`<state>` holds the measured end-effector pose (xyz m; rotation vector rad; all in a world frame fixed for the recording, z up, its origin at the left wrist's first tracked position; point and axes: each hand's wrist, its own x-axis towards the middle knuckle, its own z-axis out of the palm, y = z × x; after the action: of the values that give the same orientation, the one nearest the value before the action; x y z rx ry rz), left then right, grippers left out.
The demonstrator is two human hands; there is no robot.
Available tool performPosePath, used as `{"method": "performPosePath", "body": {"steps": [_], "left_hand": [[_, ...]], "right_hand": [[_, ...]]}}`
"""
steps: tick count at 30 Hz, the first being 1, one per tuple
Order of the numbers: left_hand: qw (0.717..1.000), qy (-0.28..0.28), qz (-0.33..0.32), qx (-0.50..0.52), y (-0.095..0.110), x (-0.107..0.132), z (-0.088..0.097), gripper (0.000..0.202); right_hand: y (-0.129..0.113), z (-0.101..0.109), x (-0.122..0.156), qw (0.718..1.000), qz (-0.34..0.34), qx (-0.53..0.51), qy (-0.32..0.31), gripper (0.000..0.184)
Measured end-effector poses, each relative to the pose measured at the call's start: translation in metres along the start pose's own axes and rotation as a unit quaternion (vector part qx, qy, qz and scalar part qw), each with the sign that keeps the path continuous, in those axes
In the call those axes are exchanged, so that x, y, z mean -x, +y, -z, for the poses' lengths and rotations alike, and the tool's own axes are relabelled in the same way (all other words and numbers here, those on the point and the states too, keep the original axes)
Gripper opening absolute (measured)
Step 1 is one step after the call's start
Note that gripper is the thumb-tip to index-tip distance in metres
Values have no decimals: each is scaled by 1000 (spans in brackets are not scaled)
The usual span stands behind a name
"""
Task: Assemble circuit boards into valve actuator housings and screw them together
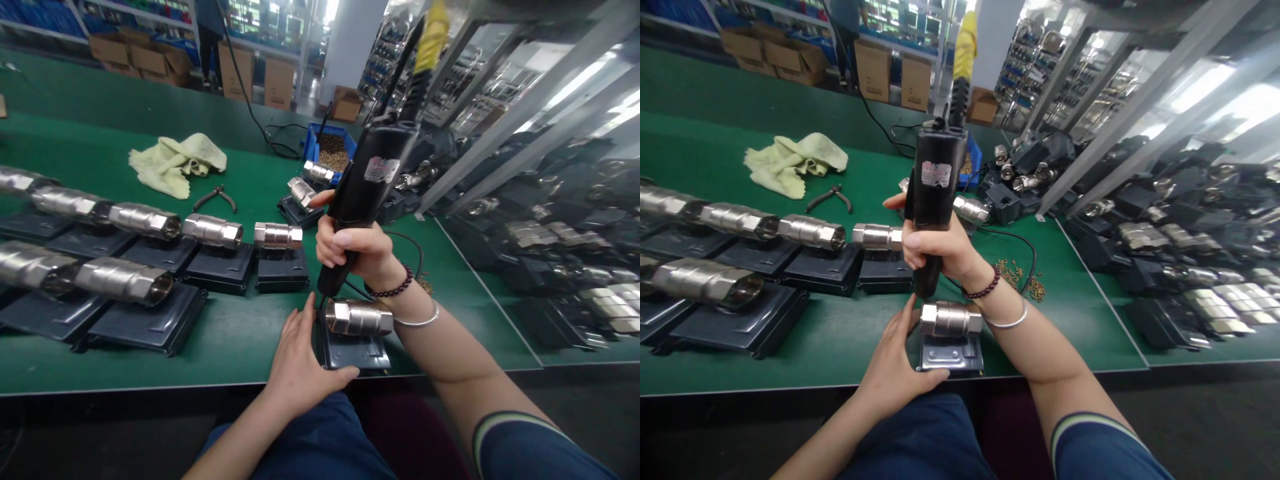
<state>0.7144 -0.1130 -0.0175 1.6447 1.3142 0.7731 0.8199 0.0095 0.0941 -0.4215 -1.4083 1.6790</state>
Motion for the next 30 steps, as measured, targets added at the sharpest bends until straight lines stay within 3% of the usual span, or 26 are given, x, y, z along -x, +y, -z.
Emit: {"method": "performPosePath", "body": {"steps": [4, 6, 9, 12, 17, 21, 25, 30], "left_hand": [[1000, 10, -3, -15, -2, 0, 2, 106], [1000, 19, -8, -24, -4, 0, 2, 101], [998, 33, -18, -45, -6, 0, 2, 96], [997, 49, -14, -63, -5, -2, -1, 96], [990, 117, -24, -80, -7, -6, -10, 90], [986, 139, -24, -93, -8, -8, -13, 89], [985, 130, 3, -110, -7, -7, -12, 89], [984, 139, -13, -109, -14, -2, -12, 84]], "right_hand": [[-16, 6, 4, 999, 20, 21, 26, 48], [-37, 11, 11, 990, 90, 39, 102, 41], [-67, 20, 32, 929, 239, 89, 268, 35], [-75, 31, 61, 874, 291, 176, 349, 36], [-42, 53, 102, 862, 242, 233, 379, 35], [-23, 65, 117, 849, 249, 228, 406, 34], [-20, 71, 121, 831, 260, 262, 417, 31], [-32, 62, 126, 833, 294, 230, 408, 28]]}}
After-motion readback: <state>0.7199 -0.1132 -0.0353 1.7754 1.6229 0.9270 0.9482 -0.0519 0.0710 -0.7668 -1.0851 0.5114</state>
